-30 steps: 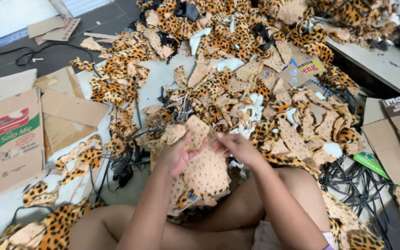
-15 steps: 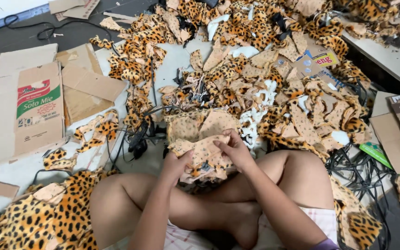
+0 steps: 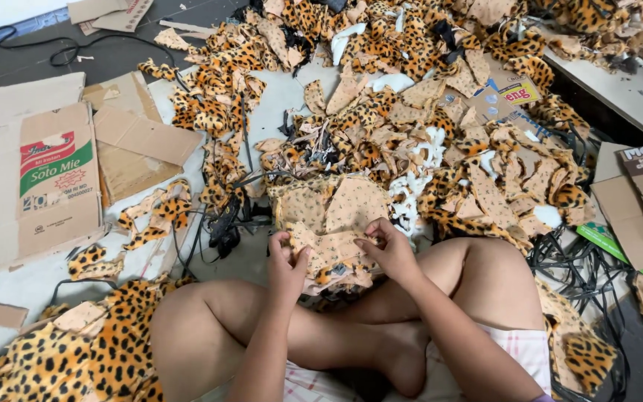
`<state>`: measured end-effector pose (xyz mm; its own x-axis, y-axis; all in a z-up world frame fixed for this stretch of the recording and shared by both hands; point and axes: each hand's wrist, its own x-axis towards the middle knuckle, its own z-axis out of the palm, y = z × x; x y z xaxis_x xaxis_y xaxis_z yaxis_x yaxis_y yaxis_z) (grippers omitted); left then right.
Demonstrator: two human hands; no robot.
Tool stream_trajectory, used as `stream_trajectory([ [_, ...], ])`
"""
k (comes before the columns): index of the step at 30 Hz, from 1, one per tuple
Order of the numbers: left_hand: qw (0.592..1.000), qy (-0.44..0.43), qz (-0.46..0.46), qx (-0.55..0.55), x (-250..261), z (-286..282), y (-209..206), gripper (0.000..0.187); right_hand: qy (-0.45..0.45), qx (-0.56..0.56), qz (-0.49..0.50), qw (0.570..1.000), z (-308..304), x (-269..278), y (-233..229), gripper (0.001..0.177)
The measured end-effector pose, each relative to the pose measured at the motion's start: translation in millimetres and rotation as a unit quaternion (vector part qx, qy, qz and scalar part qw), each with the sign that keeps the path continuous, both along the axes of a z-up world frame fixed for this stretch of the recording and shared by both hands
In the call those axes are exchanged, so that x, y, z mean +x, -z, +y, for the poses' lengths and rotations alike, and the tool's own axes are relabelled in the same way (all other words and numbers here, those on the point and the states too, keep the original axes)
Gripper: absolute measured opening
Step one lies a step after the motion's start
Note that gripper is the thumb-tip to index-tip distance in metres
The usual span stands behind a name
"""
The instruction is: Covering a cardboard box with leopard-print fabric scraps
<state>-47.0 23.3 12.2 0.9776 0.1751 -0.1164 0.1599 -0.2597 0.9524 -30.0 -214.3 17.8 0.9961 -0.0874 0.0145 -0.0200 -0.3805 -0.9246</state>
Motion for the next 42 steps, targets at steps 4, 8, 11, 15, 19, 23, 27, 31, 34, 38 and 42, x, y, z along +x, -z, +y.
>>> stream_trajectory([
  [4,0.998,0.021,0.018,0.055,-8,-3,-33,0.040,-0.028,-0.027,0.021,0.999,0,-3,-5,0.033],
  [8,0.975,0.014,-0.069,0.211,-6,-3,-21,0.041,-0.039,-0.177,0.004,0.983,-5,-4,-4,0.044],
  [11,0.928,0.019,-0.197,0.317,-6,-6,-15,0.040,-0.040,-0.259,-0.098,0.960,2,-2,-20,0.032],
  [15,0.898,0.122,-0.249,0.342,-6,-21,-23,0.048,-0.076,-0.316,-0.244,0.914,35,-2,-11,0.030],
  [19,0.888,0.181,-0.199,0.373,-4,-27,-13,0.060,-0.147,-0.325,-0.075,0.931,63,-20,-56,0.049],
  [23,0.879,0.236,-0.050,0.411,3,-29,-3,0.064,-0.161,-0.383,-0.028,0.909,57,-7,-4,0.059],
  [27,0.864,0.259,0.002,0.432,8,-32,6,0.065,-0.150,-0.412,-0.046,0.898,56,-5,14,0.059],
  [31,0.868,0.251,-0.010,0.428,8,-31,-3,0.063,-0.156,-0.403,-0.042,0.901,52,-4,2,0.058],
  [34,0.910,0.170,-0.121,0.357,15,-26,-7,0.060,-0.173,-0.315,-0.009,0.933,47,5,-30,0.059],
  [38,0.955,0.110,-0.053,0.272,31,-20,-6,0.063,-0.134,-0.295,0.001,0.946,45,13,-50,0.061],
  [42,0.925,0.125,-0.032,0.356,45,-37,6,0.063,-0.133,-0.332,0.040,0.933,55,28,-43,0.064],
])
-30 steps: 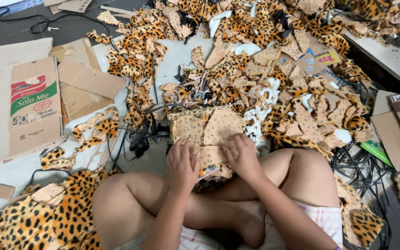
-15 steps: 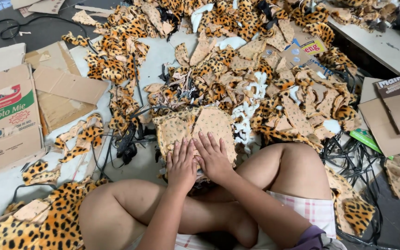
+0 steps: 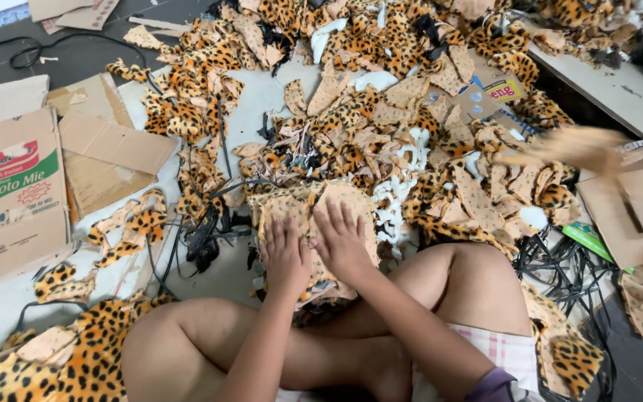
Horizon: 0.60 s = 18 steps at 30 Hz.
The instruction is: Covering a cardboard box with leopard-print fabric scraps
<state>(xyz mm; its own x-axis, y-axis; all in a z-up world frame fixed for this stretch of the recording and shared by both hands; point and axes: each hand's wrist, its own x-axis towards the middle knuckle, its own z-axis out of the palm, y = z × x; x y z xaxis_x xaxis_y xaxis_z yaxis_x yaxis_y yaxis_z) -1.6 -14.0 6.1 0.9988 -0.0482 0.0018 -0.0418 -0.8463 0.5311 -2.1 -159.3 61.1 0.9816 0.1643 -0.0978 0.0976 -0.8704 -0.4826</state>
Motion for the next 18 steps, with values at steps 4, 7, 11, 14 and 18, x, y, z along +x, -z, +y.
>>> stream_trajectory([
  [4,0.998,-0.012,0.012,0.062,1,-9,23,0.062,-0.010,-0.060,-0.045,0.997,4,2,36,0.061],
  [7,0.995,-0.018,-0.023,0.095,2,-11,29,0.062,0.001,-0.060,-0.044,0.997,5,4,39,0.060],
  [11,0.989,-0.027,-0.105,0.102,-3,-12,19,0.060,0.005,-0.046,-0.036,0.998,3,3,35,0.059],
  [14,0.979,-0.006,-0.176,0.105,-4,-12,8,0.057,0.013,-0.004,-0.008,1.000,-3,11,36,0.060],
  [18,0.984,0.025,-0.143,0.101,-6,-13,-3,0.061,0.024,-0.009,-0.011,1.000,-2,14,17,0.061],
])
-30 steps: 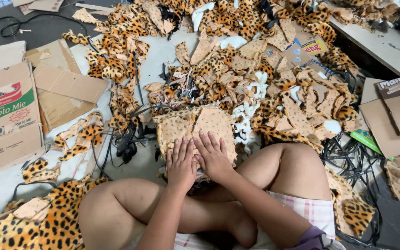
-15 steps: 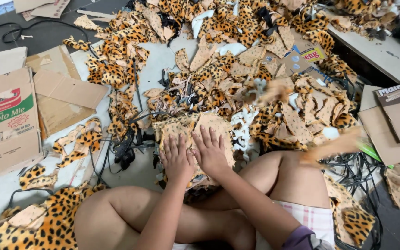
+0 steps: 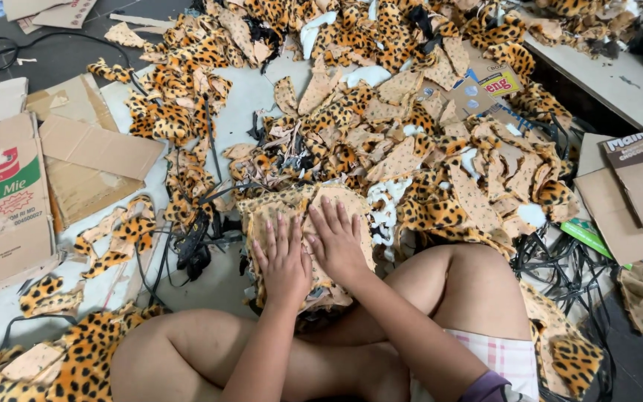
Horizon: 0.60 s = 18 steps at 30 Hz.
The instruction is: Covering a cardboard box with leopard-print fabric scraps
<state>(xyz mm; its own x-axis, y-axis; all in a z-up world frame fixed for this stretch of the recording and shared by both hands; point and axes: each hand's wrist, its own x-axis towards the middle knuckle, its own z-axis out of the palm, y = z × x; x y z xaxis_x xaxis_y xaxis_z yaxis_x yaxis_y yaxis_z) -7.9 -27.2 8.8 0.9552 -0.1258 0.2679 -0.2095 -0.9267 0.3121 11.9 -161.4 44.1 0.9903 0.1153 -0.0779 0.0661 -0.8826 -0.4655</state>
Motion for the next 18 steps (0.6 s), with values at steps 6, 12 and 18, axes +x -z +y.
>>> stream_trajectory([
  [6,0.987,0.007,0.160,-0.004,13,0,14,0.063,0.001,-0.056,0.000,0.998,5,8,30,0.058],
  [12,0.989,0.006,0.149,-0.004,15,1,29,0.063,0.013,-0.048,-0.038,0.998,4,5,45,0.061],
  [18,0.985,0.003,0.166,0.044,17,-4,26,0.064,0.009,-0.061,-0.061,0.996,5,5,52,0.060],
])
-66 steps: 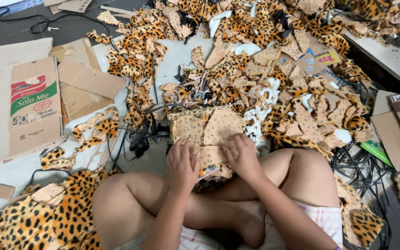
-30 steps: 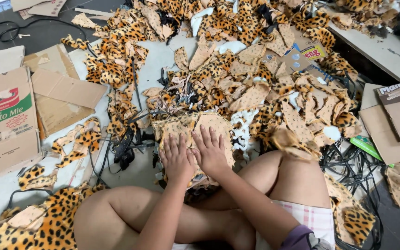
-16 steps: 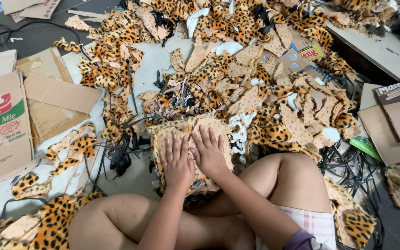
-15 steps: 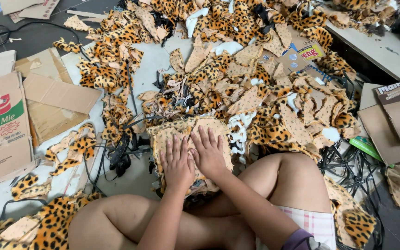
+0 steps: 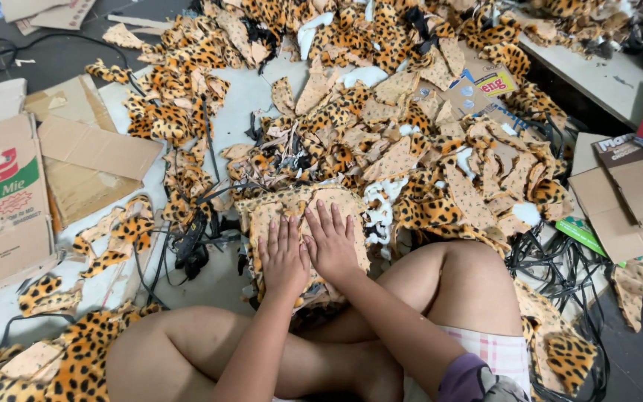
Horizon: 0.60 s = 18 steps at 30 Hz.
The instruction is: Covering a cardboard box with leopard-print fabric scraps
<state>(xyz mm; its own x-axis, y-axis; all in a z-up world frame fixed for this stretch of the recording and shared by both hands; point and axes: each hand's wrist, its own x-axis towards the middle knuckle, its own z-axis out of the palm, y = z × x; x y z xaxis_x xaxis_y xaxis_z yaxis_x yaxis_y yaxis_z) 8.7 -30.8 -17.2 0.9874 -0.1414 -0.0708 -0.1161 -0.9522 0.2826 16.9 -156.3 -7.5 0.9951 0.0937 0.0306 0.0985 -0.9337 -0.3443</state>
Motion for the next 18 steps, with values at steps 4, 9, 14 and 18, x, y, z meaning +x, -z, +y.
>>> stream_trajectory([
  [4,1.000,-0.006,0.026,-0.011,2,0,-10,0.064,0.001,0.012,0.023,1.000,-1,2,-6,0.060],
  [9,0.983,-0.029,-0.122,-0.137,-7,1,-28,0.065,-0.034,0.071,0.070,0.994,-19,9,-17,0.066],
  [14,0.957,0.084,-0.219,-0.173,24,-74,-78,0.054,0.028,0.064,-0.034,0.997,-103,36,-48,0.063],
  [18,0.943,0.210,-0.169,-0.197,58,-168,-92,0.056,0.147,0.013,-0.113,0.983,-198,66,-43,0.066],
])
